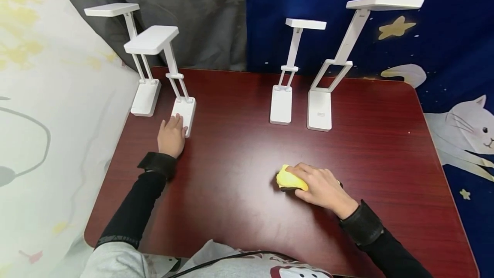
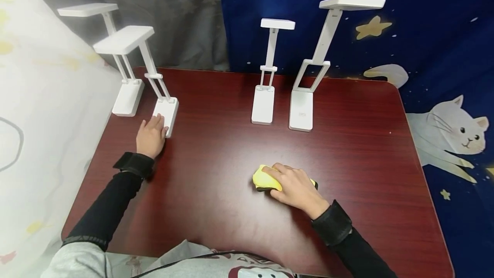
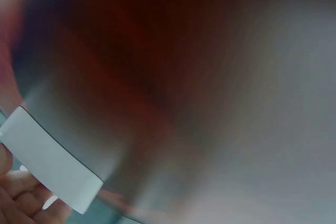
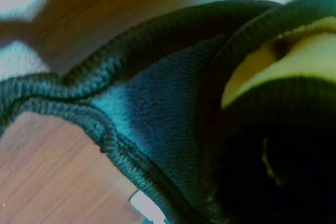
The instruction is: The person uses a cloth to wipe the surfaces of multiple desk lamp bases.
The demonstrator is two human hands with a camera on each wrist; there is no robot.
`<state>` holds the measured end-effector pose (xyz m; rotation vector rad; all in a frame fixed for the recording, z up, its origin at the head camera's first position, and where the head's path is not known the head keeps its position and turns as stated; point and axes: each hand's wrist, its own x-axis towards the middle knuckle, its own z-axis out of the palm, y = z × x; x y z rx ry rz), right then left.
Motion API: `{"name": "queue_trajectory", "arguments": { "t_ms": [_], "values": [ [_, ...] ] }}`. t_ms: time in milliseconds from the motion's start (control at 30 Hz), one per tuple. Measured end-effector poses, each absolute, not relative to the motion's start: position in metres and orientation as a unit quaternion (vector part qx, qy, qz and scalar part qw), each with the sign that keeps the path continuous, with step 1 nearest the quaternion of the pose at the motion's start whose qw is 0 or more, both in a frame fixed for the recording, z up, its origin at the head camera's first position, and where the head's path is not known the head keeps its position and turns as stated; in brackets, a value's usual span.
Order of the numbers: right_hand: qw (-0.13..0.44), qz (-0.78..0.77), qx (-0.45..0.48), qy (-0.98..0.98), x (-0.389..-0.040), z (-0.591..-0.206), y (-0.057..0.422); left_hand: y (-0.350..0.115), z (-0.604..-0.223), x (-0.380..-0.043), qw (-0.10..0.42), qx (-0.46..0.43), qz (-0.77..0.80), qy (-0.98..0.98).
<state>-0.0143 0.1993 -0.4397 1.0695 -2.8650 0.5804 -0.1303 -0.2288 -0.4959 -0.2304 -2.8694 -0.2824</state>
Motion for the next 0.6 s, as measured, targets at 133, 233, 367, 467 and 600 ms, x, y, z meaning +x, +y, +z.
{"name": "queue_trajectory", "arguments": {
  "t_ms": [133, 233, 367, 467, 600],
  "values": [
    [0.018, 0.188, 0.347, -0.918, -0.012, -0.442, 0.198, -0.204, -0.495, -0.109, 0.145, -0.101, -0.087, -0.98],
    [0.02, 0.191, 0.349, -0.917, -0.011, -0.443, 0.197, -0.183, -0.493, -0.095, 0.151, -0.122, -0.074, -0.978],
    [0.021, 0.194, 0.351, -0.916, -0.01, -0.444, 0.195, -0.153, -0.491, -0.079, 0.159, -0.148, -0.059, -0.974],
    [0.022, 0.196, 0.353, -0.915, -0.01, -0.444, 0.195, -0.129, -0.49, -0.067, 0.173, -0.169, -0.049, -0.969],
    [0.025, 0.197, 0.353, -0.914, -0.009, -0.446, 0.194, -0.097, -0.491, -0.055, 0.185, -0.205, -0.043, -0.96]
  ]
}}
